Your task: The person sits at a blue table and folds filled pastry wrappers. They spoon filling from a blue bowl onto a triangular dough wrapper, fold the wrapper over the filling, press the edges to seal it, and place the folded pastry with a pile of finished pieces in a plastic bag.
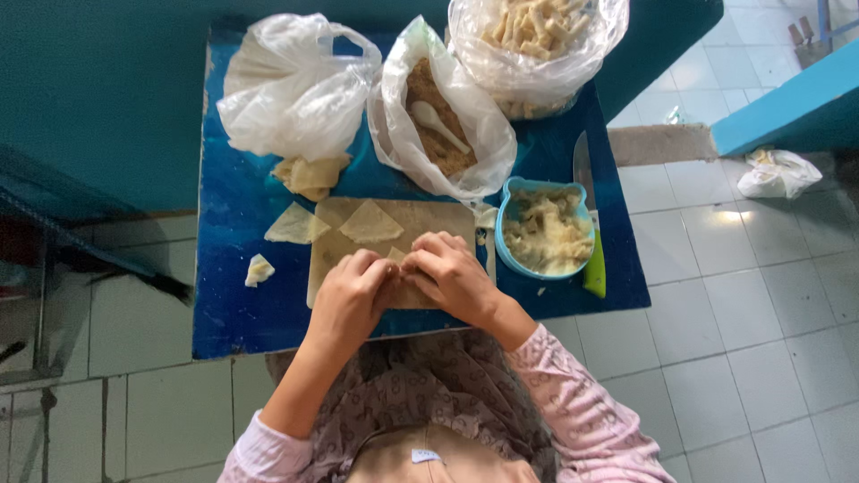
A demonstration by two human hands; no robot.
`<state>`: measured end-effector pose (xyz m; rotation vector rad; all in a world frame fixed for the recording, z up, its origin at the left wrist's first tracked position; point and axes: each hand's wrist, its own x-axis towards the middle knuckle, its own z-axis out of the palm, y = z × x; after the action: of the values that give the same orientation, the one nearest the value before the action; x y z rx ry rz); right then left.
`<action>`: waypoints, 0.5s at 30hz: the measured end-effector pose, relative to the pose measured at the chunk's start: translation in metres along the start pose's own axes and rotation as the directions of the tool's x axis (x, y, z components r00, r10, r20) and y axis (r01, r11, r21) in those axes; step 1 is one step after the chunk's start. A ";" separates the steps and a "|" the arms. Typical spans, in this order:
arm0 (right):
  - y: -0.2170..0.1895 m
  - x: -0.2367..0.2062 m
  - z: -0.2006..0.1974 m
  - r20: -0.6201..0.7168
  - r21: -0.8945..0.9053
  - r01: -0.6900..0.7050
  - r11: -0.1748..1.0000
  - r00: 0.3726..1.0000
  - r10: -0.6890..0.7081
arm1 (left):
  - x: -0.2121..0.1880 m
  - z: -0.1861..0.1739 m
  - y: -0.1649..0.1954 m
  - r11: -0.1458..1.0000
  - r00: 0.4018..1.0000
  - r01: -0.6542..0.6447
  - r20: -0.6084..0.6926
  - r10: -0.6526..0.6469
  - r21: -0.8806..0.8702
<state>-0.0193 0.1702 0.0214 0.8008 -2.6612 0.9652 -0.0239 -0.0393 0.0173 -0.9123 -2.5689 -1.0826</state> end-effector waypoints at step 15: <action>-0.044 -0.033 0.031 -0.104 -0.623 -0.021 0.782 0.993 -0.057 | -0.041 0.034 0.025 0.757 0.994 0.081 -0.106 -0.016 0.648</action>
<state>0.0320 0.1362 0.0094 0.5796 -2.5937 0.0696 0.0258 -0.0206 -0.0094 -0.5857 -2.5952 -0.1595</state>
